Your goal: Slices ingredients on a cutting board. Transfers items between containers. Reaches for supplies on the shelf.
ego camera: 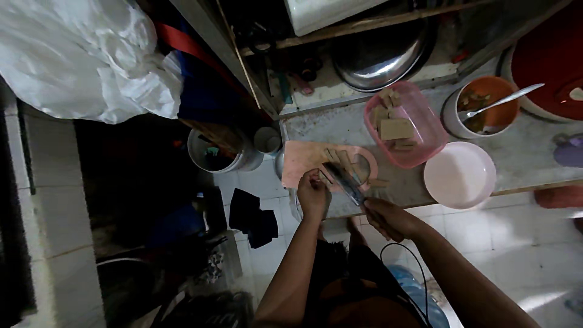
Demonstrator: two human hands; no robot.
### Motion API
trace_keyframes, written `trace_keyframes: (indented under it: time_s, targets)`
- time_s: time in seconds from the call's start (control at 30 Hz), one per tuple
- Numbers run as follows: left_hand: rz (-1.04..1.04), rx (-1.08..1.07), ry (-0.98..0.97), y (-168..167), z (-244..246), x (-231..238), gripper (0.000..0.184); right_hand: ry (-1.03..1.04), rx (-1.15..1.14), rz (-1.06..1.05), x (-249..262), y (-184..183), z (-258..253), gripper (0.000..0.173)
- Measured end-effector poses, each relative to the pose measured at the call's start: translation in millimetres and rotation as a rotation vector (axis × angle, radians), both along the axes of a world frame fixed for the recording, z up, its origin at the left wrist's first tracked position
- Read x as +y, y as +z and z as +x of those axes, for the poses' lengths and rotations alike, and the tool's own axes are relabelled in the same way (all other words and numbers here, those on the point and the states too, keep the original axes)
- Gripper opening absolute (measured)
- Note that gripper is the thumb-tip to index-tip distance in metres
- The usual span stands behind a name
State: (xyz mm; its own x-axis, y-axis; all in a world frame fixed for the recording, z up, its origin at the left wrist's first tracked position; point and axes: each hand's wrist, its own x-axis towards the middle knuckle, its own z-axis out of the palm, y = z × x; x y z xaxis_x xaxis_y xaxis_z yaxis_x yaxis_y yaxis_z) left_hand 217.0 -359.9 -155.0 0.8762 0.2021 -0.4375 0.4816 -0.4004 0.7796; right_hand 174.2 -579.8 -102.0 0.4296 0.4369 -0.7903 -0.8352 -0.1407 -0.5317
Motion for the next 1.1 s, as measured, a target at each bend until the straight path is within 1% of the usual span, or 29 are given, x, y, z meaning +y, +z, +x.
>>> trace_keyframes:
  time_s: [0.03, 0.07, 0.13, 0.17, 0.23, 0.3, 0.37, 0.47, 0.53, 0.6, 0.63, 0.7, 0.77, 0.83, 0.87, 0.93, 0.97, 1.03, 1.1]
  targets:
    - [-0.003, 0.001, 0.008, 2, 0, -1, 0.036, 0.022, -0.086, -0.063, -3, 5, 0, 0.03]
    - [-0.003, -0.006, 0.01, 4, 0, -3, 0.038, 0.053, -0.218, -0.174, -5, 7, 0, 0.031]
    - [0.022, -0.03, -0.022, 7, 0, -4, 0.045, 0.13, -0.519, -0.516, -5, 2, 2, 0.037]
    - [0.062, -0.035, -0.06, 8, 0, -4, 0.049, 0.153, -0.603, -0.668, -4, -2, 4, 0.039]
    - [0.16, -0.017, -0.122, 10, 4, -8, 0.056, 0.217, -0.674, -0.865, 0, -13, 10, 0.038]
    - [0.217, 0.017, -0.155, 14, 9, -12, 0.055, 0.29, -0.673, -0.948, 2, -26, 14, 0.038]
    - [0.253, 0.055, -0.175, 15, 14, -13, 0.054, 0.319, -0.679, -0.97, 3, -34, 17, 0.038]
    - [0.276, 0.085, -0.185, 16, 15, -13, 0.05, 0.259, -0.728, -0.987, 2, -35, 14, 0.035]
    - [0.184, 0.04, -0.14, 23, 15, -18, 0.046, 0.131, -0.788, -0.967, -1, -24, 10, 0.032]
    - [0.036, -0.022, -0.134, 42, 19, -38, 0.047, -0.003, -0.78, -0.943, -8, 0, 16, 0.036]
    - [-0.028, -0.046, -0.165, 53, 22, -53, 0.047, -0.058, -0.76, -0.945, -13, 11, 21, 0.039]
    - [-0.133, -0.109, -0.263, 66, 34, -81, 0.045, -0.155, -0.749, -0.966, -27, 23, 38, 0.043]
    - [-0.17, -0.148, -0.357, 73, 54, -94, 0.051, -0.196, -0.751, -0.999, -42, 28, 56, 0.045]
    - [-0.096, -0.176, -0.364, 73, 72, -79, 0.058, -0.18, -0.745, -1.042, -52, 34, 64, 0.043]
    - [-0.023, -0.183, -0.349, 72, 80, -64, 0.058, -0.186, -0.757, -1.05, -55, 36, 63, 0.042]
    - [0.134, -0.141, -0.29, 67, 87, -36, 0.055, -0.217, -0.766, -0.99, -51, 33, 55, 0.048]
    - [0.199, -0.088, -0.26, 64, 87, -29, 0.056, -0.225, -0.76, -0.929, -44, 26, 49, 0.054]
    - [0.284, 0.028, -0.248, 53, 78, -32, 0.067, -0.19, -0.723, -0.811, -20, 8, 39, 0.053]
    - [0.36, 0.1, -0.274, 37, 70, -47, 0.082, -0.101, -0.706, -0.794, 5, -12, 39, 0.045]
